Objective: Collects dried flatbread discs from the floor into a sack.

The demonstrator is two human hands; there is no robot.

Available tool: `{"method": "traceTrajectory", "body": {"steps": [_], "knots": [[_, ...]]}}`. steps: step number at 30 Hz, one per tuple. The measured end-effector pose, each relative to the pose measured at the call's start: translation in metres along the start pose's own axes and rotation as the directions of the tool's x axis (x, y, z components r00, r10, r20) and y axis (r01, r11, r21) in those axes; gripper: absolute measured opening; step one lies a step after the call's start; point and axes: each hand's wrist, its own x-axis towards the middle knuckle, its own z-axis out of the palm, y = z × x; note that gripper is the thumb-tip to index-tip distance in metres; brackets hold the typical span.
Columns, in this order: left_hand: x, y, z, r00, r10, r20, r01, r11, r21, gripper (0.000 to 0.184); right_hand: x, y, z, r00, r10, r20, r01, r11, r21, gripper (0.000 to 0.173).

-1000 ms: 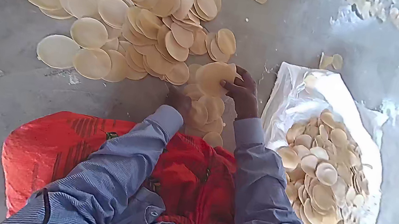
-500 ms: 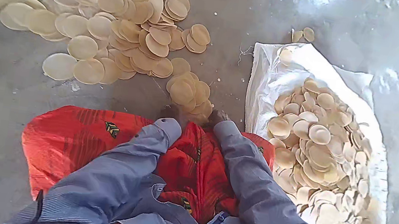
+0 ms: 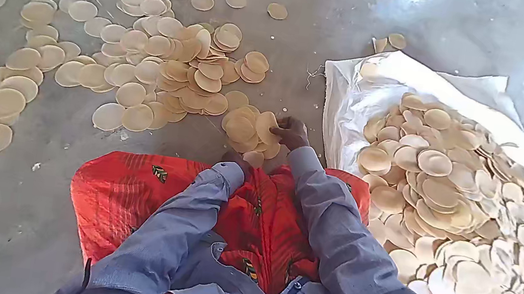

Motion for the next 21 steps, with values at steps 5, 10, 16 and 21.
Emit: {"method": "traceTrajectory", "body": {"steps": [5, 10, 16, 21], "knots": [[0.003, -0.020, -0.011, 0.991, -0.080, 0.104, 0.106, 0.955, -0.276, 0.055, 0.003, 0.005, -0.018, 0.999, -0.025, -0.025, 0.023, 0.995, -0.096, 0.068], [-0.022, 0.004, -0.036, 0.997, -0.076, -0.004, 0.040, 0.569, -0.821, 0.034, 0.010, 0.044, -0.025, 0.989, 0.143, -0.036, -0.139, 0.987, 0.081, 0.052], [0.000, 0.051, -0.072, 0.994, 0.024, -0.103, -0.098, 0.563, -0.821, 0.027, 0.018, 0.029, -0.028, 0.992, 0.011, -0.128, 0.006, 0.992, 0.130, 0.044], [0.049, 0.028, -0.070, 0.963, -0.150, -0.222, -0.097, 0.576, -0.812, 0.043, 0.072, 0.001, -0.017, 0.960, -0.244, -0.138, 0.207, 0.949, -0.239, 0.044]]}}
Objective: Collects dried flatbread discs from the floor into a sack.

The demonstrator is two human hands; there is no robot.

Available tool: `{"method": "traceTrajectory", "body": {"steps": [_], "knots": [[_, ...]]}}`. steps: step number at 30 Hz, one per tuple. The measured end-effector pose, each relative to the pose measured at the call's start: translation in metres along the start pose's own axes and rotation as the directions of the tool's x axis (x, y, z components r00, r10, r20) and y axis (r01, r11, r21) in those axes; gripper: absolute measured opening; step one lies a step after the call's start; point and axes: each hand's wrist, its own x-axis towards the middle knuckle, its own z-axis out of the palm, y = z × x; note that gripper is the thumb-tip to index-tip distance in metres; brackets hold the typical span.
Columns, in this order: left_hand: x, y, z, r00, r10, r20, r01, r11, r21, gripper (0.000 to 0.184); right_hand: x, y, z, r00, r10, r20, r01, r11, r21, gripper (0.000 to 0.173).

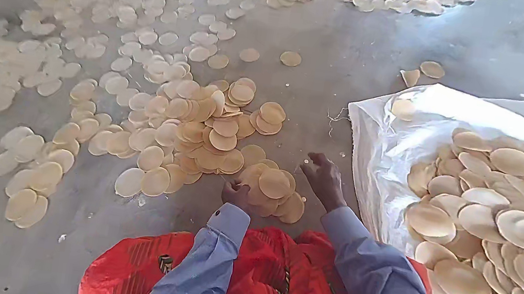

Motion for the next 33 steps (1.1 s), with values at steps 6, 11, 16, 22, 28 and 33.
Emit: {"method": "traceTrajectory", "body": {"steps": [6, 11, 16, 22, 28, 33], "knots": [[0.018, 0.006, 0.014, 0.993, 0.118, 0.028, -0.116, 0.991, -0.073, 0.042, 0.134, -0.036, 0.098, 0.940, -0.271, 0.209, 0.325, 0.898, -0.296, 0.097], [0.024, 0.011, 0.009, 0.999, 0.051, 0.019, -0.046, 0.978, -0.202, 0.038, 0.196, -0.065, 0.127, 0.946, -0.151, 0.288, 0.285, 0.810, -0.512, 0.100], [0.024, 0.016, 0.008, 0.999, 0.024, 0.038, -0.014, 0.968, -0.250, 0.038, 0.200, -0.085, 0.110, 0.899, -0.059, 0.433, 0.355, 0.677, -0.645, 0.069], [0.032, 0.007, 0.003, 0.999, 0.040, 0.003, -0.039, 0.981, -0.189, 0.042, 0.176, -0.053, 0.089, 0.945, -0.064, 0.322, 0.281, 0.663, -0.693, 0.063], [0.047, 0.018, -0.010, 0.991, -0.030, -0.127, -0.001, 0.972, -0.236, 0.050, 0.116, -0.044, 0.015, 0.998, -0.003, -0.064, -0.005, 0.992, -0.126, 0.058], [0.052, 0.008, -0.002, 0.990, -0.125, -0.065, 0.111, 0.977, -0.184, 0.033, 0.030, -0.020, 0.018, 0.968, 0.115, 0.221, -0.222, 0.802, 0.555, 0.040]]}}
